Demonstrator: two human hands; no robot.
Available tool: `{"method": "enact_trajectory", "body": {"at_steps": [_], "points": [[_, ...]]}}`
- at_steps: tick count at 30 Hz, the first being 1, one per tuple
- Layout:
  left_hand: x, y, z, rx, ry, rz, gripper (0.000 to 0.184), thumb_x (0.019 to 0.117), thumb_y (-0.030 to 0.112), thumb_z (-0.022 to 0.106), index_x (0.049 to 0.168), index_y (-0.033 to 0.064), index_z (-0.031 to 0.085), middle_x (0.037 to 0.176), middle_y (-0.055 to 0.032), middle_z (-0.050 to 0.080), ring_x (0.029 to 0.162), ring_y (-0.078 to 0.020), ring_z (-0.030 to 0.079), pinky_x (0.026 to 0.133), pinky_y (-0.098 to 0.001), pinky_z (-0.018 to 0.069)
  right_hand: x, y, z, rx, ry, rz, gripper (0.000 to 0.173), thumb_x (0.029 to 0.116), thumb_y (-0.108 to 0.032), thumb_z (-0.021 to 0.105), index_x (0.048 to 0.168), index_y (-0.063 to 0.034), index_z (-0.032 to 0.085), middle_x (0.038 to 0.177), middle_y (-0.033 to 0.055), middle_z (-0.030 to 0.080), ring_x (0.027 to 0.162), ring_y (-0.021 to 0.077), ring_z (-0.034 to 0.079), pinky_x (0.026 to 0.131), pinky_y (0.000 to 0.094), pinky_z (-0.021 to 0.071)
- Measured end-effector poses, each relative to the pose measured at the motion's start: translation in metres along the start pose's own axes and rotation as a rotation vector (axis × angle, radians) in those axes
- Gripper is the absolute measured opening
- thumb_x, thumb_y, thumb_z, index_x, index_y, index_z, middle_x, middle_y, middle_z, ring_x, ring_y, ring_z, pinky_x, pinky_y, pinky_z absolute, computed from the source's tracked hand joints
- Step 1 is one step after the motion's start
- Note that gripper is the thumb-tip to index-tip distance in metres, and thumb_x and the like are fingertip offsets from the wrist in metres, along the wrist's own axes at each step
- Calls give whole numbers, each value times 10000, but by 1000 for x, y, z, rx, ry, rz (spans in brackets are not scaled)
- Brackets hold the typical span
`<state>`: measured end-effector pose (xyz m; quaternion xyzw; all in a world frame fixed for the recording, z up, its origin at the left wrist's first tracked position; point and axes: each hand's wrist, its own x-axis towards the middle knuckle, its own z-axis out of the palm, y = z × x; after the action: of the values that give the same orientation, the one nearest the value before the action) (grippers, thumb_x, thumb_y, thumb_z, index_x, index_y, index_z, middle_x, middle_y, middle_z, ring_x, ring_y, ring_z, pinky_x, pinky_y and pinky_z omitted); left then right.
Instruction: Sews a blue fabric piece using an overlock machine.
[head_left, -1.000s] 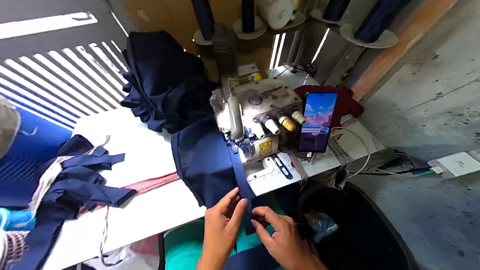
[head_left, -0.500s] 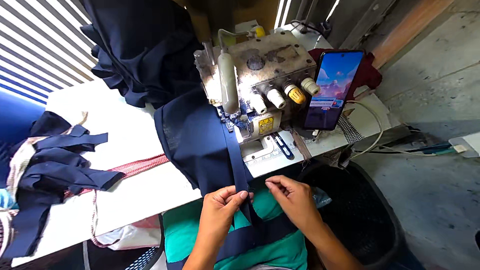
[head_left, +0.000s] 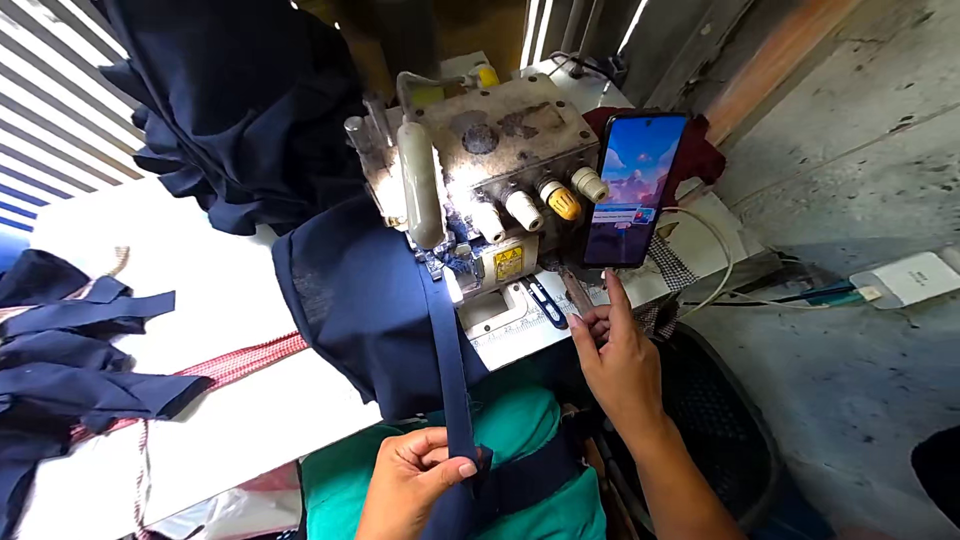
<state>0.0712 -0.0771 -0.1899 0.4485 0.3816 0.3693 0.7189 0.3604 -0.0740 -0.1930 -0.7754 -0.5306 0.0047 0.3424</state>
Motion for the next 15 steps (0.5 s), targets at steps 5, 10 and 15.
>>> {"method": "enact_trajectory", "body": {"at_steps": [5, 10, 15], "points": [[3, -2, 14, 10, 107, -94, 152, 766, 56, 854, 908, 58, 799, 776, -70, 766, 697, -106, 733, 688, -258, 616, 9, -1, 1, -59, -31, -10, 753, 1011, -444, 592, 1568, 13, 376, 880, 61, 684, 650, 179, 611, 575, 367, 536], [2, -12, 16, 51, 118, -74, 33, 872, 36, 764, 904, 29, 774, 795, -85, 767, 715, -128, 740, 712, -279, 622, 14, -1, 5, -41, -32, -25, 788, 997, -469, 605, 1567, 24, 374, 914, 78, 679, 683, 200, 610, 597, 386, 542], [-1, -12, 9, 211, 73, -27, 78, 906, 112, 756, 869, 45, 773, 766, -64, 756, 677, -106, 720, 661, -263, 609, 16, -3, 6, 5, -12, -25, 784, 1004, -448, 607, 1569, 35, 357, 944, 85, 698, 694, 187, 633, 605, 377, 556]]}}
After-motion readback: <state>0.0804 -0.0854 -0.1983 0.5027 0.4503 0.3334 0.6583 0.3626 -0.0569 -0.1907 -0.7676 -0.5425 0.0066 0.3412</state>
